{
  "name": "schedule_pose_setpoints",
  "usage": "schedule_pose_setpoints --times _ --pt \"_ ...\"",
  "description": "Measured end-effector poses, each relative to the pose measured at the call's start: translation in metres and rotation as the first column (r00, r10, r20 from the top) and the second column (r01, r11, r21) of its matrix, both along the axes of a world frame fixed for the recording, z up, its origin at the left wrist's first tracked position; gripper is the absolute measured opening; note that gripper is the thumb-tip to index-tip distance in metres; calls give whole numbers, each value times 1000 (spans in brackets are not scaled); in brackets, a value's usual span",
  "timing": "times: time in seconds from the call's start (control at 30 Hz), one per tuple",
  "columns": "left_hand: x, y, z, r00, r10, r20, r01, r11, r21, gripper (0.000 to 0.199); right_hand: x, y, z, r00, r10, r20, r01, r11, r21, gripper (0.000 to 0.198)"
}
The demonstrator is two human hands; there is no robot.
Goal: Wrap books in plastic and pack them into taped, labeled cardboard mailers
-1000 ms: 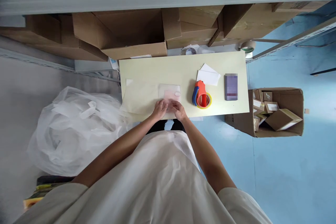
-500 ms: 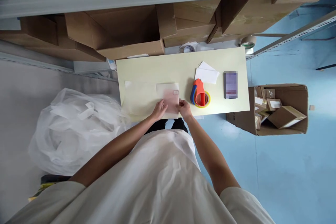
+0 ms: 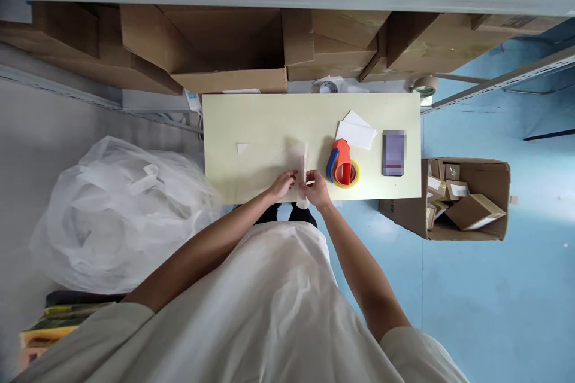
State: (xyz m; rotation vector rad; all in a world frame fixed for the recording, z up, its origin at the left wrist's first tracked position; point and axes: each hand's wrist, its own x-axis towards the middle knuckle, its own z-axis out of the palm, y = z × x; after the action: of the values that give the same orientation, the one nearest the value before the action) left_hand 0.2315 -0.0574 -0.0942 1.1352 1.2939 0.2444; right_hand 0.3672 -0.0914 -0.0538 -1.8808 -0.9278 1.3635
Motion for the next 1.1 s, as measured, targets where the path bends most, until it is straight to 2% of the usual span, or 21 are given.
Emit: schedule_pose_setpoints --times 0.1,0.17,0.27,0.4,0.53,0.63,0.7,0.87,1.1 --pt "-19 3 12 983 153 102 -143 985 -98 45 -22 5 -13 997 65 33 -66 998 21 27" --pt "-30 4 17 949 273 160 -247 955 -163 42 -37 6 -23 993 88 81 -90 995 30 28" --pt "-40 4 14 928 350 129 -327 930 -169 40 -54 6 -35 984 121 132 -129 990 55 33" --pt "-48 3 1 953 299 -55 -301 953 -34 42 -50 -4 -43 986 142 83 -148 987 64 42" --pt "-53 -5 -1 958 245 -146 -235 968 84 41 -19 -18 -45 992 45 117 -50 998 42 39" --pt "-54 -14 3 964 124 -235 -80 979 187 41 -2 -23 -50 986 -50 157 55 998 -24 38" --pt "-52 -19 4 964 44 -263 10 980 200 42 0 -22 -55 989 -105 105 113 991 -69 39" --pt "-45 -21 1 958 23 -286 31 982 185 46 -11 -12 -59 979 -172 -113 161 982 -94 38" --pt "-22 -17 -3 995 23 -101 -8 989 146 55 3 -13 -34 962 -266 -69 264 964 -40 33"
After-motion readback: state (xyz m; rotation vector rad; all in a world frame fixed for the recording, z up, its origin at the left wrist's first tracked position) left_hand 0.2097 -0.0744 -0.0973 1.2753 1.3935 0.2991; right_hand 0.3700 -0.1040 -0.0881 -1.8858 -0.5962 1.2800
